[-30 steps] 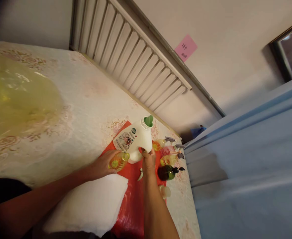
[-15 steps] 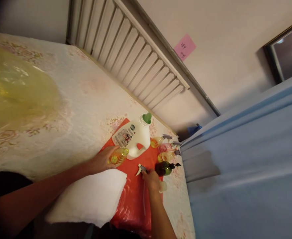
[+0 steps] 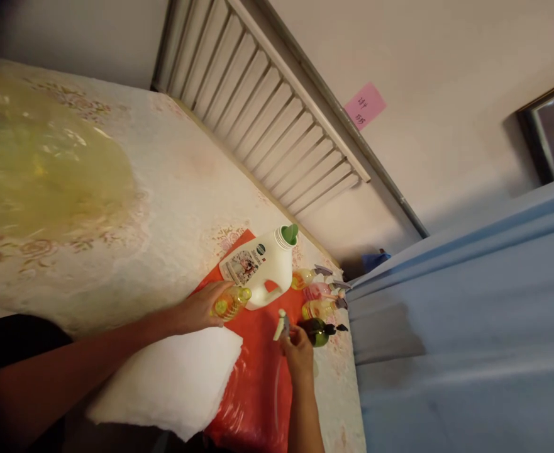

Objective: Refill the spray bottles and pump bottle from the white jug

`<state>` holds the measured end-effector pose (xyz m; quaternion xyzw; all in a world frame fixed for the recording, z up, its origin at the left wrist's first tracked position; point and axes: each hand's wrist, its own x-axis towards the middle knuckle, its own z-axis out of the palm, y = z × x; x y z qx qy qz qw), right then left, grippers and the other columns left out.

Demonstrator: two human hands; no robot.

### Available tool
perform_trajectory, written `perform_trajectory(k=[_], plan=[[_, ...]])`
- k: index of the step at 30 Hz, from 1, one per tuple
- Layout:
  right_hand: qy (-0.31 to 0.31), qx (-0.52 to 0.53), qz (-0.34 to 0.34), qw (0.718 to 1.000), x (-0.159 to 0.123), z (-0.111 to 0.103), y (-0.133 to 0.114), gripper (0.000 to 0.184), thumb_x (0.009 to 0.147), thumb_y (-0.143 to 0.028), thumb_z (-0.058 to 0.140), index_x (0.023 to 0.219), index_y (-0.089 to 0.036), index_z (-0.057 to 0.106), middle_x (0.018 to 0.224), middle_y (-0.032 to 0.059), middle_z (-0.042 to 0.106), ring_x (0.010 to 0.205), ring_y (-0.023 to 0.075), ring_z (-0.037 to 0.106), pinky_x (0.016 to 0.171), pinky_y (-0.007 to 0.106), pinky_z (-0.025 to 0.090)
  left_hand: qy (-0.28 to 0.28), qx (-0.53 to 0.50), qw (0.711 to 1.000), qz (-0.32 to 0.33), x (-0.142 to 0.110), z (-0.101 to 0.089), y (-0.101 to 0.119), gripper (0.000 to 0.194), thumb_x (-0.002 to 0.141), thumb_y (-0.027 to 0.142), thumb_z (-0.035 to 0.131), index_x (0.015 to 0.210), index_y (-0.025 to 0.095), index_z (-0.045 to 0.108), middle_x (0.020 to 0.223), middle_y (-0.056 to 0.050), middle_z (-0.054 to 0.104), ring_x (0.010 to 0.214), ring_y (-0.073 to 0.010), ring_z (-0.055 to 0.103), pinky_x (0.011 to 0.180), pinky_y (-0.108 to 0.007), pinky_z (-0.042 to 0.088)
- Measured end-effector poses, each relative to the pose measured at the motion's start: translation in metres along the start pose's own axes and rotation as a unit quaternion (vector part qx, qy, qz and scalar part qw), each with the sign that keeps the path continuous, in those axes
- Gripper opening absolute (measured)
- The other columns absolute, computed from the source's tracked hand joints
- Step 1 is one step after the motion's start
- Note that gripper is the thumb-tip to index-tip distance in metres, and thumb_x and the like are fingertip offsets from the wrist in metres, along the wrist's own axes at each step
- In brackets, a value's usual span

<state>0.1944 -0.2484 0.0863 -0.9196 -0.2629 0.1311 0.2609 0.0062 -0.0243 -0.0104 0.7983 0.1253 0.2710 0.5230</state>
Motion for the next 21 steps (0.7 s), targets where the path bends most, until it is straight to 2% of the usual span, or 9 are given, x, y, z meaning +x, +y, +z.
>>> perform_trajectory(k=[1, 3, 4, 6, 9, 11, 14, 18, 21], plan=[[0.023, 0.059, -0.017, 0.998, -0.003, -0.008, -0.007, 0.043, 0.075, -0.054, 0.063, 0.101, -0.019, 0.064, 0.077, 0.0023, 0.070, 0.072, 0.0215, 0.069, 0.067, 0.033, 0.055, 0.000, -0.002, 1.000, 0.000, 0.000, 0.001, -0.001, 0.089, 0.064, 0.021, 0.075, 0.145, 0.028, 0.038, 0.142, -0.012, 0.052, 0.135, -0.0367, 0.046, 0.113, -0.053, 0.040], [0.075, 0.268, -0.054, 0.959, -0.009, -0.021, -0.026, 0.050, 0.066, -0.048, 0.077, 0.104, -0.018, 0.065, 0.085, 0.0045, 0.073, 0.075, 0.0223, 0.070, 0.070, 0.036, 0.058, 0.001, -0.003, 1.000, 0.000, 0.000, 0.001, -0.003, 0.088, 0.065, 0.021, 0.075, 0.145, 0.028, 0.038, 0.140, -0.012, 0.053, 0.132, -0.0374, 0.049, 0.110, -0.053, 0.042], [0.101, 0.332, -0.076, 0.935, -0.013, -0.026, -0.038, 0.049, 0.064, -0.043, 0.080, 0.104, -0.018, 0.066, 0.088, 0.0047, 0.073, 0.078, 0.0225, 0.071, 0.073, 0.037, 0.059, 0.003, -0.002, 1.000, 0.002, 0.000, 0.002, -0.004, 0.088, 0.065, 0.021, 0.075, 0.145, 0.027, 0.037, 0.140, -0.013, 0.053, 0.131, -0.0377, 0.049, 0.110, -0.054, 0.042], [0.125, 0.397, -0.132, 0.900, -0.019, -0.030, -0.065, 0.044, 0.066, -0.034, 0.081, 0.105, -0.020, 0.067, 0.089, 0.0033, 0.074, 0.083, 0.0220, 0.072, 0.080, 0.040, 0.059, 0.006, -0.003, 1.000, 0.009, 0.001, 0.003, -0.005, 0.088, 0.066, 0.021, 0.075, 0.145, 0.028, 0.037, 0.141, -0.013, 0.052, 0.132, -0.0380, 0.048, 0.110, -0.054, 0.041], [0.166, 0.452, -0.227, 0.846, -0.024, -0.030, -0.103, 0.038, 0.071, -0.033, 0.076, 0.106, -0.022, 0.067, 0.091, 0.0028, 0.073, 0.092, 0.0243, 0.071, 0.088, 0.048, 0.058, 0.007, -0.008, 1.000, 0.019, 0.001, 0.003, -0.007, 0.087, 0.068, 0.023, 0.076, 0.145, 0.029, 0.036, 0.142, -0.012, 0.052, 0.133, -0.0375, 0.047, 0.110, -0.054, 0.041], [0.183, 0.464, -0.253, 0.829, -0.025, -0.028, -0.123, 0.028, 0.074, -0.034, 0.074, 0.099, -0.023, 0.067, 0.090, 0.0021, 0.072, 0.098, 0.0252, 0.070, 0.093, 0.052, 0.056, 0.008, -0.009, 1.000, 0.018, 0.000, 0.004, -0.008, 0.086, 0.069, 0.026, 0.077, 0.145, 0.029, 0.037, 0.143, -0.012, 0.051, 0.134, -0.0369, 0.047, 0.111, -0.054, 0.040], [0.192, 0.482, -0.278, 0.808, -0.025, -0.028, -0.143, 0.021, 0.075, -0.026, 0.073, 0.095, -0.024, 0.066, 0.093, 0.0007, 0.072, 0.101, 0.0240, 0.070, 0.099, 0.054, 0.053, 0.013, -0.018, 1.000, 0.016, 0.000, 0.005, -0.010, 0.087, 0.068, 0.026, 0.078, 0.145, 0.030, 0.038, 0.140, -0.011, 0.052, 0.132, -0.0356, 0.048, 0.111, -0.053, 0.041], [0.190, 0.512, -0.310, 0.778, -0.028, -0.024, -0.163, 0.026, 0.077, -0.021, 0.073, 0.102, -0.025, 0.067, 0.099, 0.0005, 0.071, 0.097, 0.0223, 0.070, 0.101, 0.055, 0.051, 0.012, -0.017, 1.000, 0.012, -0.001, 0.006, -0.011, 0.089, 0.066, 0.024, 0.079, 0.145, 0.029, 0.038, 0.140, -0.011, 0.053, 0.133, -0.0359, 0.048, 0.111, -0.053, 0.041], [0.180, 0.507, -0.314, 0.782, -0.025, -0.017, -0.168, 0.026, 0.080, -0.022, 0.072, 0.105, -0.026, 0.067, 0.103, 0.0009, 0.071, 0.100, 0.0217, 0.070, 0.102, 0.055, 0.049, 0.016, -0.004, 1.000, 0.016, -0.001, 0.007, -0.010, 0.087, 0.068, 0.023, 0.077, 0.145, 0.026, 0.037, 0.142, -0.012, 0.052, 0.134, -0.0367, 0.047, 0.112, -0.053, 0.040]])
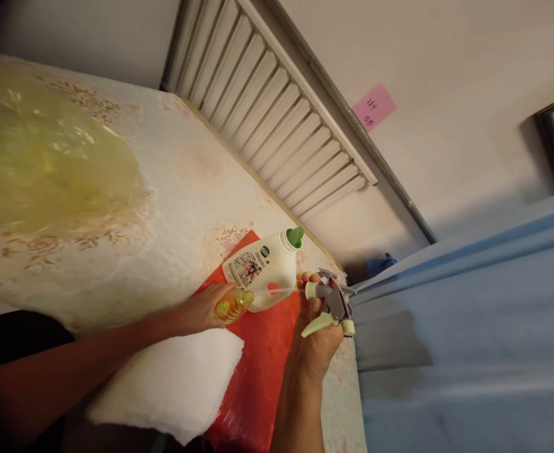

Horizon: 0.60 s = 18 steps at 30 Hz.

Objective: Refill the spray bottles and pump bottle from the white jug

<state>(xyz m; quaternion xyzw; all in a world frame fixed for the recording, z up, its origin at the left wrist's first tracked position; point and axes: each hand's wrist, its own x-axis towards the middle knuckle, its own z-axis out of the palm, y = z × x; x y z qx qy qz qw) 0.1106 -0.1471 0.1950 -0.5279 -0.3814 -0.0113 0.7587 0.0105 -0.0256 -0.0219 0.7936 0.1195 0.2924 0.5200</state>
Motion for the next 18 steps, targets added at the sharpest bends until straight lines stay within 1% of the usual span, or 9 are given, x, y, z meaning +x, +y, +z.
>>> perform_trajectory(k=[3, 5, 8, 10, 12, 15, 18], plan=[[-0.008, -0.030, 0.008, 0.999, -0.003, -0.003, 0.016, 0.031, 0.083, -0.025, 0.070, 0.113, -0.029, 0.065, 0.110, 0.0018, 0.070, 0.105, 0.0220, 0.068, 0.104, 0.054, 0.048, 0.001, 0.002, 1.000, 0.002, 0.000, -0.001, 0.003, 0.086, 0.069, 0.025, 0.076, 0.145, 0.026, 0.037, 0.144, -0.012, 0.051, 0.135, -0.0373, 0.046, 0.112, -0.054, 0.040], [-0.017, -0.050, 0.024, 0.998, -0.009, -0.008, 0.030, 0.036, 0.084, -0.031, 0.067, 0.120, -0.030, 0.064, 0.112, 0.0032, 0.071, 0.107, 0.0232, 0.069, 0.102, 0.054, 0.050, -0.003, 0.001, 1.000, -0.005, 0.000, -0.002, 0.006, 0.085, 0.070, 0.027, 0.077, 0.145, 0.027, 0.037, 0.144, -0.012, 0.051, 0.135, -0.0375, 0.046, 0.112, -0.054, 0.041], [-0.030, -0.060, 0.059, 0.996, -0.024, -0.012, 0.053, 0.037, 0.085, -0.035, 0.063, 0.121, -0.026, 0.065, 0.107, 0.0055, 0.073, 0.100, 0.0242, 0.071, 0.098, 0.053, 0.053, 0.000, -0.002, 1.000, -0.012, -0.001, -0.004, 0.011, 0.083, 0.071, 0.030, 0.078, 0.144, 0.027, 0.039, 0.143, -0.012, 0.053, 0.134, -0.0365, 0.048, 0.112, -0.053, 0.042], [-0.035, -0.079, 0.088, 0.992, -0.036, -0.013, 0.067, 0.041, 0.083, -0.032, 0.064, 0.123, -0.023, 0.064, 0.107, 0.0066, 0.074, 0.100, 0.0237, 0.071, 0.098, 0.050, 0.053, 0.008, -0.002, 1.000, -0.012, -0.002, -0.004, 0.013, 0.082, 0.072, 0.031, 0.077, 0.144, 0.026, 0.040, 0.141, -0.011, 0.054, 0.133, -0.0353, 0.050, 0.112, -0.052, 0.043], [-0.046, -0.129, 0.111, 0.984, -0.048, -0.014, 0.079, 0.044, 0.081, -0.029, 0.064, 0.124, -0.020, 0.064, 0.106, 0.0083, 0.074, 0.101, 0.0237, 0.071, 0.097, 0.046, 0.053, 0.012, 0.000, 1.000, -0.014, -0.002, -0.004, 0.014, 0.081, 0.073, 0.031, 0.077, 0.145, 0.024, 0.041, 0.139, -0.011, 0.055, 0.132, -0.0344, 0.051, 0.111, -0.051, 0.044], [-0.060, -0.195, 0.133, 0.970, -0.059, -0.016, 0.091, 0.043, 0.081, -0.027, 0.063, 0.123, -0.018, 0.066, 0.105, 0.0085, 0.075, 0.102, 0.0227, 0.069, 0.096, 0.042, 0.052, 0.005, 0.002, 1.000, -0.016, -0.002, -0.004, 0.013, 0.082, 0.072, 0.031, 0.078, 0.144, 0.023, 0.041, 0.140, -0.012, 0.055, 0.133, -0.0338, 0.050, 0.112, -0.050, 0.043], [-0.073, -0.224, 0.149, 0.960, -0.064, -0.016, 0.093, 0.040, 0.082, -0.026, 0.062, 0.121, -0.017, 0.068, 0.105, 0.0090, 0.075, 0.102, 0.0224, 0.068, 0.097, 0.041, 0.050, 0.006, 0.005, 1.000, -0.012, -0.002, -0.005, 0.014, 0.079, 0.074, 0.033, 0.077, 0.144, 0.025, 0.041, 0.140, -0.011, 0.055, 0.133, -0.0323, 0.050, 0.112, -0.051, 0.043]])
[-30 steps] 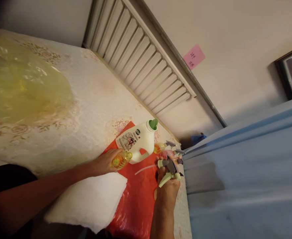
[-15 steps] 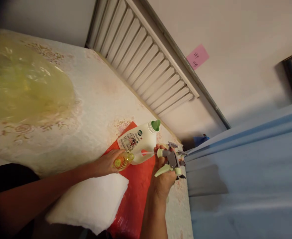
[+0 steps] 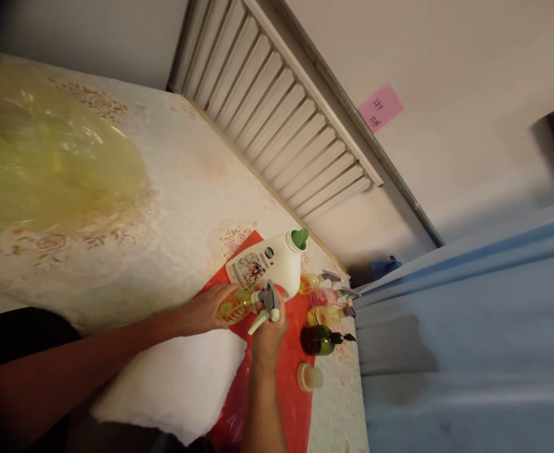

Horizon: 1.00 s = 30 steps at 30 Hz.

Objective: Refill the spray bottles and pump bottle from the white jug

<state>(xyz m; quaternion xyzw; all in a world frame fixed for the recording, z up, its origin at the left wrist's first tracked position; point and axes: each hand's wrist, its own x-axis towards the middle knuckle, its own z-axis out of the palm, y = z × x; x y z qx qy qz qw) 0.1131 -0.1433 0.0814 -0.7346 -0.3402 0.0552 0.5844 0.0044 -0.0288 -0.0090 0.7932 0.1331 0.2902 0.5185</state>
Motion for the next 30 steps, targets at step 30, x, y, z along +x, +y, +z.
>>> perform_trajectory(k=[30], plan=[[-0.043, -0.042, -0.015, 0.998, 0.006, 0.002, -0.002, 0.033, 0.065, -0.019, 0.064, 0.097, -0.020, 0.070, 0.092, 0.0033, 0.073, 0.084, 0.0208, 0.067, 0.080, 0.033, 0.055, -0.033, -0.013, 0.999, -0.021, 0.001, -0.005, 0.006, 0.083, 0.067, 0.025, 0.077, 0.142, 0.025, 0.042, 0.138, -0.012, 0.055, 0.133, -0.0341, 0.049, 0.110, -0.051, 0.042]])
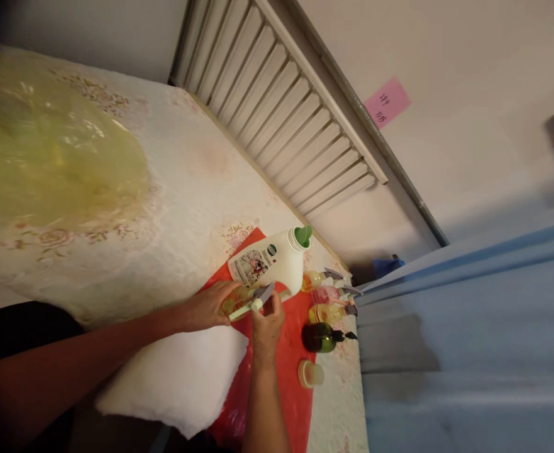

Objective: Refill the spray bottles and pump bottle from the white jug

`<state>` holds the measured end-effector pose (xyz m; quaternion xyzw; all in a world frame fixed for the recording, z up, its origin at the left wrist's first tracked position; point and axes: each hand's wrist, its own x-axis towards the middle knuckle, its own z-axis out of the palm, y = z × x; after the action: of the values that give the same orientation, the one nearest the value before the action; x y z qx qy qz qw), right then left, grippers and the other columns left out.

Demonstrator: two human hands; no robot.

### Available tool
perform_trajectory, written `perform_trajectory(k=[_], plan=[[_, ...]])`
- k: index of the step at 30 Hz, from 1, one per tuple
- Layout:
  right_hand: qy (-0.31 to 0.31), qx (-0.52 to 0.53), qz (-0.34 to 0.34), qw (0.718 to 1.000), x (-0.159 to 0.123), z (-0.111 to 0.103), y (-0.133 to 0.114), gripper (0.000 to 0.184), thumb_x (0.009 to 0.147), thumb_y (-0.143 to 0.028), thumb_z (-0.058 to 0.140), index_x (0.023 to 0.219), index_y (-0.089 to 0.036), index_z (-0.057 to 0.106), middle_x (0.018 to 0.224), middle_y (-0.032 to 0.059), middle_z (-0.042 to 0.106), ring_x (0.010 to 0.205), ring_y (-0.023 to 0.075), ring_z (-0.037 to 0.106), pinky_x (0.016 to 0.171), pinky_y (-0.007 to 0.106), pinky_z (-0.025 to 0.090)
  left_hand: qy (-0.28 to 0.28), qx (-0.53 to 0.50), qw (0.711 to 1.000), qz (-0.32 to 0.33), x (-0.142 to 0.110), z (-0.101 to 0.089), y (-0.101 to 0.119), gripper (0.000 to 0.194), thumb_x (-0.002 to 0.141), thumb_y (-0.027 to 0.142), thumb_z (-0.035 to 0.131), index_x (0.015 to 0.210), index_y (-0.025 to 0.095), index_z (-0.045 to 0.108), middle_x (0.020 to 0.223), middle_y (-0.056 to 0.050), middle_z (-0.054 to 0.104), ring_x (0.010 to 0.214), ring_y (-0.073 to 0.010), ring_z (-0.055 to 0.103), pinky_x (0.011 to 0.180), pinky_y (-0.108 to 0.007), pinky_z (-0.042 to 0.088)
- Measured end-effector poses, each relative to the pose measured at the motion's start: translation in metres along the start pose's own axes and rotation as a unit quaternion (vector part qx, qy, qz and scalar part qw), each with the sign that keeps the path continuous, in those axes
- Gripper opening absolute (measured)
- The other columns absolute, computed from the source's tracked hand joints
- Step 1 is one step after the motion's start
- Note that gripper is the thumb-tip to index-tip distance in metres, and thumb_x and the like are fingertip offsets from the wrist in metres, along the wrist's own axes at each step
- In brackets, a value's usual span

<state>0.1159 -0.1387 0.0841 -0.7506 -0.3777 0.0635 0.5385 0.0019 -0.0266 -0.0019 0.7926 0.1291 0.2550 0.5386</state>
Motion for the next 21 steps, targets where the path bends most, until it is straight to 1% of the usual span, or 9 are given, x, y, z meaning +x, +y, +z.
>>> perform_trajectory(k=[4, 6, 10, 12, 14, 15, 18, 19, 21], plan=[[0.003, -0.037, -0.025, 0.999, 0.003, 0.002, -0.001, 0.032, 0.065, -0.019, 0.065, 0.097, -0.022, 0.070, 0.093, 0.0044, 0.072, 0.086, 0.0220, 0.066, 0.082, 0.034, 0.054, 0.000, -0.006, 1.000, -0.002, 0.000, 0.001, -0.003, 0.085, 0.066, 0.026, 0.079, 0.142, 0.027, 0.042, 0.140, -0.012, 0.054, 0.134, -0.0353, 0.048, 0.110, -0.053, 0.042], [-0.021, -0.037, -0.033, 0.999, 0.002, -0.001, -0.001, 0.033, 0.065, -0.018, 0.066, 0.098, -0.022, 0.071, 0.096, 0.0047, 0.072, 0.091, 0.0227, 0.066, 0.087, 0.036, 0.053, -0.002, -0.005, 1.000, -0.007, 0.000, 0.002, -0.004, 0.086, 0.066, 0.027, 0.079, 0.143, 0.026, 0.041, 0.141, -0.013, 0.054, 0.134, -0.0366, 0.048, 0.111, -0.053, 0.041], [-0.092, 0.056, -0.027, 0.994, -0.002, -0.008, 0.005, 0.037, 0.077, -0.027, 0.066, 0.113, -0.023, 0.069, 0.116, 0.0075, 0.071, 0.112, 0.0254, 0.064, 0.100, 0.042, 0.048, -0.001, -0.005, 1.000, -0.014, 0.000, 0.002, -0.004, 0.087, 0.065, 0.024, 0.079, 0.144, 0.025, 0.040, 0.142, -0.014, 0.053, 0.136, -0.0368, 0.046, 0.111, -0.052, 0.041], [-0.105, 0.103, -0.004, 0.989, -0.003, -0.008, 0.008, 0.036, 0.081, -0.031, 0.066, 0.115, -0.023, 0.068, 0.118, 0.0076, 0.071, 0.114, 0.0259, 0.064, 0.100, 0.044, 0.048, -0.004, -0.006, 1.000, -0.015, 0.000, 0.002, -0.004, 0.088, 0.065, 0.023, 0.078, 0.144, 0.026, 0.039, 0.142, -0.013, 0.052, 0.135, -0.0355, 0.046, 0.111, -0.051, 0.041], [-0.098, 0.112, 0.027, 0.988, -0.002, -0.006, 0.010, 0.033, 0.078, -0.032, 0.070, 0.110, -0.022, 0.069, 0.111, 0.0066, 0.074, 0.106, 0.0251, 0.067, 0.096, 0.043, 0.050, -0.008, -0.003, 1.000, -0.006, 0.001, 0.001, -0.004, 0.086, 0.065, 0.021, 0.077, 0.143, 0.028, 0.040, 0.141, -0.011, 0.053, 0.134, -0.0337, 0.048, 0.110, -0.050, 0.042], [-0.084, 0.103, 0.038, 0.990, -0.001, -0.005, 0.011, 0.033, 0.075, -0.031, 0.074, 0.106, -0.021, 0.069, 0.106, 0.0060, 0.075, 0.102, 0.0246, 0.069, 0.095, 0.043, 0.051, -0.008, 0.001, 1.000, 0.002, 0.001, 0.001, -0.004, 0.083, 0.066, 0.020, 0.076, 0.141, 0.028, 0.042, 0.139, -0.010, 0.054, 0.132, -0.0329, 0.049, 0.110, -0.049, 0.043], [-0.029, 0.051, 0.053, 0.997, 0.002, -0.003, 0.011, 0.042, 0.062, -0.031, 0.084, 0.099, -0.020, 0.068, 0.096, 0.0049, 0.076, 0.093, 0.0247, 0.070, 0.091, 0.042, 0.052, -0.006, 0.009, 1.000, 0.018, 0.001, -0.001, -0.002, 0.076, 0.068, 0.023, 0.076, 0.138, 0.028, 0.046, 0.133, -0.009, 0.057, 0.127, -0.0323, 0.052, 0.107, -0.047, 0.045], [-0.029, 0.047, 0.054, 0.997, 0.002, -0.003, 0.012, 0.047, 0.059, -0.031, 0.085, 0.101, -0.019, 0.067, 0.097, 0.0055, 0.076, 0.093, 0.0251, 0.070, 0.091, 0.043, 0.052, -0.004, 0.011, 1.000, 0.019, 0.000, -0.001, -0.001, 0.075, 0.069, 0.024, 0.076, 0.137, 0.028, 0.046, 0.132, -0.009, 0.058, 0.126, -0.0325, 0.053, 0.106, -0.047, 0.045], [-0.061, 0.072, 0.051, 0.994, 0.001, -0.004, 0.013, 0.047, 0.063, -0.035, 0.083, 0.105, -0.019, 0.068, 0.103, 0.0078, 0.076, 0.098, 0.0256, 0.069, 0.092, 0.043, 0.052, -0.001, 0.015, 1.000, 0.017, 0.000, -0.002, 0.000, 0.074, 0.070, 0.025, 0.075, 0.137, 0.028, 0.046, 0.132, -0.009, 0.058, 0.125, -0.0326, 0.054, 0.105, -0.046, 0.046]])
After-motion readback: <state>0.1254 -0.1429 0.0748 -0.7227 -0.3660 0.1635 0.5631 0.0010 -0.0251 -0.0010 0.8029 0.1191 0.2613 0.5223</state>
